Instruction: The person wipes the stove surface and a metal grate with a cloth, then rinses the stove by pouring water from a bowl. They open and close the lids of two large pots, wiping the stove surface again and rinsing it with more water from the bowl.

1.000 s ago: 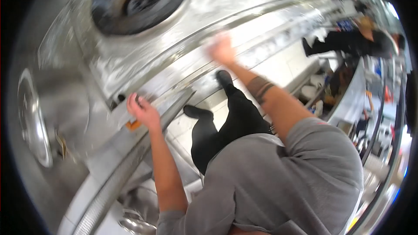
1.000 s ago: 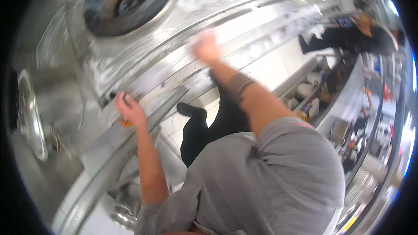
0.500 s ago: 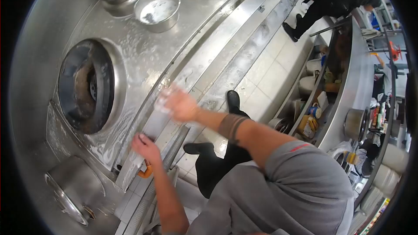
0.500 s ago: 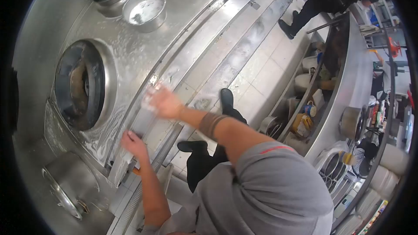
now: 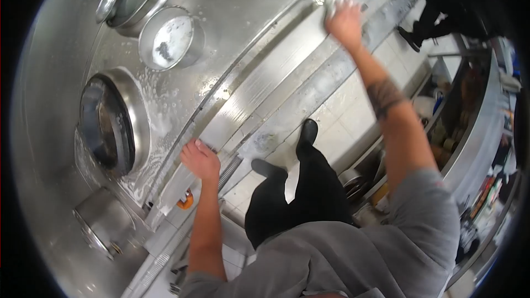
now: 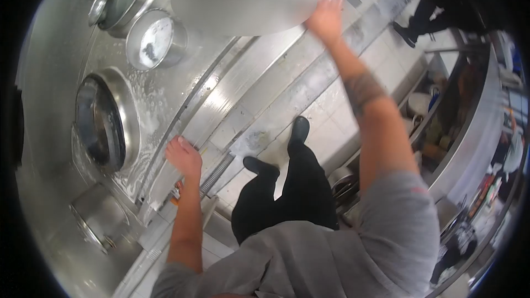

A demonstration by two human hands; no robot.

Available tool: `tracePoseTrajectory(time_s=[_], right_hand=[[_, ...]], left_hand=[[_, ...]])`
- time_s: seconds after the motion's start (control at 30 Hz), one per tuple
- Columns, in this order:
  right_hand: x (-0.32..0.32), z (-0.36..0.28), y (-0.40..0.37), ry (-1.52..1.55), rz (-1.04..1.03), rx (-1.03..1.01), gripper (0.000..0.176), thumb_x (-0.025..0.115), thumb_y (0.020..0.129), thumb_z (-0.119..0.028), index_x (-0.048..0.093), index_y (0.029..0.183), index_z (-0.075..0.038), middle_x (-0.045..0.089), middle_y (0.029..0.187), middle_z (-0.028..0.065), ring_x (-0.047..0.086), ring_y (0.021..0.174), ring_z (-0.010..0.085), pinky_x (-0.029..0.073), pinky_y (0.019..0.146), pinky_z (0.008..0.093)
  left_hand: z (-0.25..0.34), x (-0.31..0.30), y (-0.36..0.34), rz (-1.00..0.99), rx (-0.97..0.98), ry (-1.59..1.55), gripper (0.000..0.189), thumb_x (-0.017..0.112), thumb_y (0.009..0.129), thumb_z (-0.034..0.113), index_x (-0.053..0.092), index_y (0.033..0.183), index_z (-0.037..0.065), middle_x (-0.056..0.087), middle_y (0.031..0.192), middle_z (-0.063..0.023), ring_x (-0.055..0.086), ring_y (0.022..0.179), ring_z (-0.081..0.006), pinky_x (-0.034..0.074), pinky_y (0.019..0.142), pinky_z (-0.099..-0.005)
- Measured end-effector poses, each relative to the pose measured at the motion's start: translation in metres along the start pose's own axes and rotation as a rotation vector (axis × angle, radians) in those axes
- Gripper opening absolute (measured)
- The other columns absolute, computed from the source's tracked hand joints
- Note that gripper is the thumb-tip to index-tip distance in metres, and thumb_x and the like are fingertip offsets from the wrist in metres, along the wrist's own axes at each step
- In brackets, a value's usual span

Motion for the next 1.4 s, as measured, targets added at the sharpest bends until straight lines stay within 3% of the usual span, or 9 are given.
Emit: tracePoseTrajectory(time_s=[0.17, 0.3, 0.43, 0.73, 0.83, 1.03, 1.1, 1.2, 1.4], right_hand=[[-0.104, -0.210, -0.102, 0.700, -0.265, -0.117, 0.059, 0.062, 0.081, -0.008, 0.056, 0.139, -0.008, 0.051, 0.149, 0.0193, 0.041, 0.140, 0.0477, 0.031, 0.117, 0.0601], [-0.124, -0.277, -0.069, 0.897, -0.663, -0.169, 0.056, 0.060, 0.078, 0.000, 0.060, 0.134, -0.007, 0.056, 0.142, 0.0197, 0.049, 0.131, 0.0447, 0.037, 0.114, 0.0533], [-0.152, -0.319, 0.041, 1.349, -0.270, -0.126, 0.052, 0.065, 0.073, 0.007, 0.060, 0.124, -0.003, 0.055, 0.133, 0.0248, 0.048, 0.133, 0.0433, 0.041, 0.112, 0.0492], [-0.014, -0.450, 0.121, 0.420, -0.723, -0.243, 0.040, 0.046, 0.101, -0.021, 0.061, 0.137, -0.014, 0.053, 0.145, 0.0167, 0.054, 0.130, 0.0340, 0.043, 0.104, 0.0523], [-0.036, -0.442, 0.139, 0.517, -0.785, -0.214, 0.036, 0.052, 0.096, -0.015, 0.067, 0.129, -0.012, 0.060, 0.133, 0.0162, 0.059, 0.123, 0.0351, 0.047, 0.101, 0.0491], [-0.179, -0.290, 0.115, 1.071, -0.278, -0.194, 0.039, 0.065, 0.081, -0.013, 0.071, 0.119, -0.016, 0.062, 0.116, 0.0158, 0.059, 0.113, 0.0366, 0.050, 0.097, 0.0433], [-0.170, -0.234, 0.050, 0.915, -0.072, -0.214, 0.042, 0.067, 0.080, -0.013, 0.070, 0.122, -0.018, 0.061, 0.116, 0.0155, 0.058, 0.114, 0.0350, 0.047, 0.102, 0.0469], [-0.115, -0.161, -0.018, 0.910, -0.390, -0.161, 0.049, 0.070, 0.081, -0.015, 0.068, 0.130, -0.021, 0.060, 0.129, 0.0146, 0.054, 0.126, 0.0345, 0.041, 0.110, 0.0510], [-0.038, 0.020, 0.019, 0.622, -0.060, -0.126, 0.050, 0.068, 0.092, -0.025, 0.058, 0.141, -0.025, 0.054, 0.148, 0.0083, 0.043, 0.144, 0.0327, 0.035, 0.118, 0.0560]], left_hand=[[0.067, 0.036, 0.035, -0.493, 0.075, -0.019, 0.045, 0.054, 0.099, 0.042, 0.059, 0.117, 0.001, 0.059, 0.107, -0.0185, 0.053, 0.106, -0.0388, 0.038, 0.094, -0.0517], [0.125, 0.017, 0.054, -0.391, 0.345, -0.071, 0.071, 0.069, 0.088, 0.049, 0.050, 0.132, -0.003, 0.057, 0.116, -0.0191, 0.051, 0.115, -0.0357, 0.038, 0.099, -0.0500], [0.145, 0.030, 0.058, -0.531, 0.387, -0.088, 0.082, 0.082, 0.075, 0.041, 0.047, 0.135, -0.003, 0.056, 0.117, -0.0196, 0.051, 0.118, -0.0360, 0.040, 0.100, -0.0491], [0.119, 0.052, 0.051, -0.416, 0.388, -0.163, 0.072, 0.080, 0.073, 0.048, 0.052, 0.120, 0.002, 0.059, 0.113, -0.0169, 0.056, 0.106, -0.0359, 0.042, 0.092, -0.0478], [0.125, 0.033, 0.058, -0.387, 0.374, -0.246, 0.076, 0.081, 0.072, 0.049, 0.051, 0.124, 0.002, 0.059, 0.113, -0.0173, 0.057, 0.106, -0.0362, 0.043, 0.092, -0.0484], [0.130, 0.033, 0.063, -0.464, 0.297, -0.232, 0.088, 0.079, 0.074, 0.062, 0.054, 0.127, -0.004, 0.060, 0.118, -0.0202, 0.056, 0.112, -0.0376, 0.042, 0.097, -0.0501], [0.145, 0.034, 0.068, -0.495, 0.292, -0.205, 0.088, 0.076, 0.077, 0.062, 0.053, 0.129, -0.005, 0.060, 0.118, -0.0211, 0.055, 0.112, -0.0382, 0.042, 0.097, -0.0502], [0.184, 0.050, 0.075, -0.452, 0.332, -0.157, 0.088, 0.072, 0.082, 0.062, 0.050, 0.132, -0.007, 0.058, 0.119, -0.0233, 0.054, 0.112, -0.0396, 0.041, 0.097, -0.0505], [0.336, 0.067, 0.118, -0.421, 0.397, -0.159, 0.086, 0.072, 0.085, 0.056, 0.045, 0.133, -0.010, 0.055, 0.118, -0.0251, 0.052, 0.112, -0.0417, 0.040, 0.097, -0.0521]])
Point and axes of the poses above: each hand's wrist, its own y-axis towards the middle knuckle, its own x-axis out of the palm, z = x × y, the point moved 10 cm from there along y, towards the middle knuckle
